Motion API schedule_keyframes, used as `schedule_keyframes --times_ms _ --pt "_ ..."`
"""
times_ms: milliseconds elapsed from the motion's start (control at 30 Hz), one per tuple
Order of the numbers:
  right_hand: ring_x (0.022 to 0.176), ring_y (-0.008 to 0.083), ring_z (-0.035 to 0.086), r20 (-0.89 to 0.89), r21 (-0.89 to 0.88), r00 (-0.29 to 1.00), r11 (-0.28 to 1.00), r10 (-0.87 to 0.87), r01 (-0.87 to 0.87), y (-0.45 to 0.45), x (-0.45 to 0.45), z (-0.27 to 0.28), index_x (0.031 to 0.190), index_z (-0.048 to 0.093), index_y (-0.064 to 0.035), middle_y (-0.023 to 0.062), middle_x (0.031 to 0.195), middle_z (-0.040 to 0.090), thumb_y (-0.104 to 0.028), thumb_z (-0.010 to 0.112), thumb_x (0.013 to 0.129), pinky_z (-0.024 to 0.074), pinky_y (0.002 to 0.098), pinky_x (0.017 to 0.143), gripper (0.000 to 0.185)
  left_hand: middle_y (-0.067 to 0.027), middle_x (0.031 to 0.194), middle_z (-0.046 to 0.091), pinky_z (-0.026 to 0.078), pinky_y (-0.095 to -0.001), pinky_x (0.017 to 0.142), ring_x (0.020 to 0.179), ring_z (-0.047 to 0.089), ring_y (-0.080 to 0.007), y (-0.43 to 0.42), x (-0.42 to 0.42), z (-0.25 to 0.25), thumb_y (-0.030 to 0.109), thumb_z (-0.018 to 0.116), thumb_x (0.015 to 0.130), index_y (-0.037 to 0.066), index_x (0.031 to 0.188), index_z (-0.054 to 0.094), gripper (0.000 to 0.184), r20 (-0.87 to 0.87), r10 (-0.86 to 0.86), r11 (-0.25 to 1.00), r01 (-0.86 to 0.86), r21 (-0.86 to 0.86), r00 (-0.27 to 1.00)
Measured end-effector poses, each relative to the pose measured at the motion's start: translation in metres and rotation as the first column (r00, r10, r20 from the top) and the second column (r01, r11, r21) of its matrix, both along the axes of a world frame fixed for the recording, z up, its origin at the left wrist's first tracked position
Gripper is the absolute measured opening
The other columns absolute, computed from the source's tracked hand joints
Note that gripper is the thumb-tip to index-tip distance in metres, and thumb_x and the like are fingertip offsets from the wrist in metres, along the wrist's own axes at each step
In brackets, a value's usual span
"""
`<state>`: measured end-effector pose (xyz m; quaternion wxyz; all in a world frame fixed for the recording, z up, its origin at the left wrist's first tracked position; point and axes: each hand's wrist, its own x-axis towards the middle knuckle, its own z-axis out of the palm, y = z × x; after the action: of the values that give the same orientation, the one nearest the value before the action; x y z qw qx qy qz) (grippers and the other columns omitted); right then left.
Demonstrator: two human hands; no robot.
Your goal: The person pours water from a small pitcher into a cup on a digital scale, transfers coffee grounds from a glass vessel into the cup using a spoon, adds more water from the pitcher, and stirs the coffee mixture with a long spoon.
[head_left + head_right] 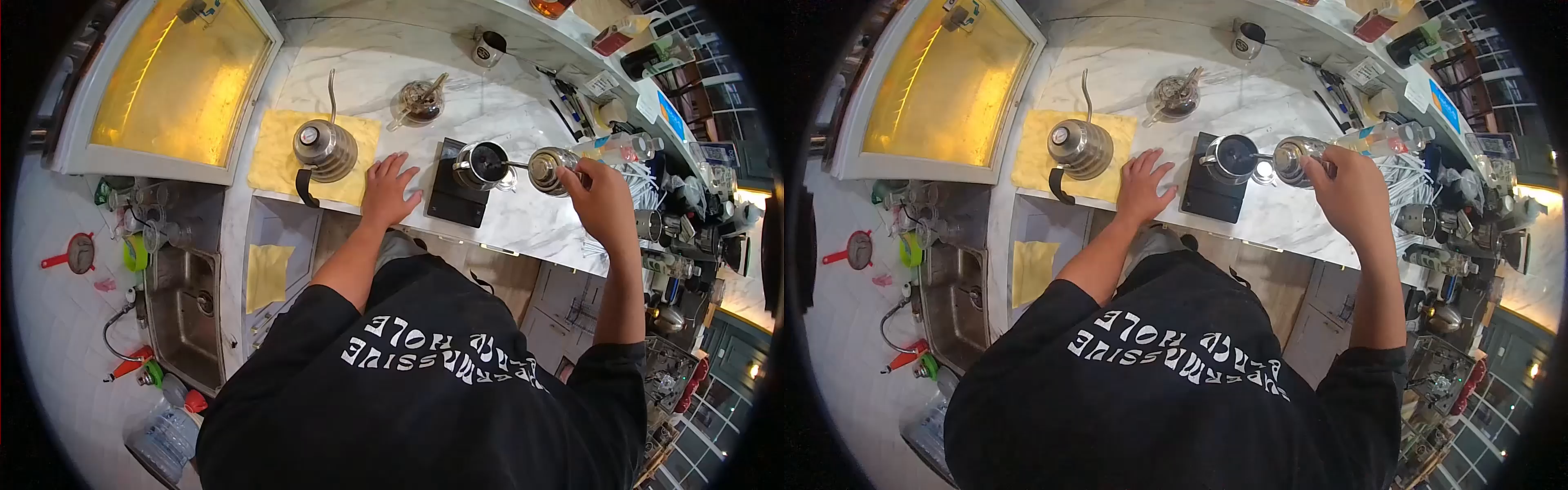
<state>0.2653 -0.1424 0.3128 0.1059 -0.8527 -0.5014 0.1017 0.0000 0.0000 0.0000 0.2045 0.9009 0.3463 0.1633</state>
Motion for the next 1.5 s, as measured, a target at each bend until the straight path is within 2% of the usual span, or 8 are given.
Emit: schedule_keyframes --times_ms 967,1167,1267,1367,1467,1500 --pt "0.058 0.0386 0.055 0.003 0.013 0.999 0.999 -0.039 0.039 0.001 0.003 0.000 0.075 0.061 0.0037 0.0209 0.064 0.057 -0.034 0.073 0.095 0.0415 0.0478 0.059 0.044 -0.0081 0.155 0.048 0.026 -0.0516 0.122 0.149 0.037 -0.0273 0.001 0.000 0.000 0.036 0.076 0.084 0.020 0.135 0.066 0.054 0.007 0.002 1.000 -0.002 0.010 1.000" --pt "0.061 0.0389 0.059 -0.016 0.009 1.000 1.000 -0.021 0.021 0.004 -0.006 0.005 0.077 0.064 0.0030 0.0203 0.065 0.060 -0.034 0.073 0.095 0.0442 0.0469 0.060 0.042 -0.0086 0.155 0.048 0.027 -0.0517 0.122 0.148 0.038 -0.0277 0.000 0.000 0.002 0.036 0.076 0.084 0.020 0.134 0.066 0.054 0.005 0.000 1.000 0.000 0.015 1.000" --pt "0.054 0.0279 0.046 -0.026 0.064 0.999 0.998 0.027 -0.025 -0.002 -0.008 -0.003 0.077 0.060 0.0056 0.0173 0.061 0.053 -0.031 0.072 0.097 0.0385 0.0419 0.056 0.044 -0.0081 0.155 0.048 0.025 -0.0517 0.123 0.149 0.036 -0.0263 -0.001 0.000 0.002 0.038 0.075 0.084 0.020 0.134 0.066 0.054 -0.001 -0.003 1.000 0.003 0.015 1.000" --pt "0.055 0.0287 0.048 -0.017 0.022 0.999 0.999 0.032 -0.031 -0.007 -0.008 -0.007 0.077 0.061 0.0055 0.0177 0.062 0.053 -0.032 0.073 0.096 0.0393 0.0429 0.057 0.044 -0.0082 0.155 0.048 0.026 -0.0518 0.122 0.149 0.036 -0.0265 0.000 0.001 0.002 0.038 0.075 0.084 0.019 0.134 0.066 0.054 -0.020 -0.001 1.000 0.001 0.015 1.000" --pt "0.066 0.0421 0.062 -0.013 -0.079 1.000 0.997 -0.013 0.012 -0.008 -0.007 -0.003 0.079 0.066 0.0028 0.0213 0.069 0.063 -0.037 0.073 0.094 0.0466 0.0482 0.062 0.043 -0.0083 0.155 0.047 0.025 -0.0520 0.122 0.149 0.036 -0.0266 0.000 0.001 0.002 0.038 0.075 0.084 0.020 0.134 0.066 0.054 -0.005 -0.004 1.000 0.004 0.016 1.000" --pt "0.066 0.0421 0.062 -0.004 -0.073 1.000 0.997 -0.014 0.013 -0.008 -0.006 -0.004 0.079 0.066 0.0028 0.0214 0.069 0.063 -0.036 0.073 0.094 0.0464 0.0483 0.062 0.043 -0.0082 0.155 0.047 0.025 -0.0519 0.122 0.149 0.036 -0.0266 0.000 0.000 0.002 0.038 0.075 0.084 0.020 0.135 0.066 0.054 -0.006 -0.002 1.000 0.002 0.017 1.000"
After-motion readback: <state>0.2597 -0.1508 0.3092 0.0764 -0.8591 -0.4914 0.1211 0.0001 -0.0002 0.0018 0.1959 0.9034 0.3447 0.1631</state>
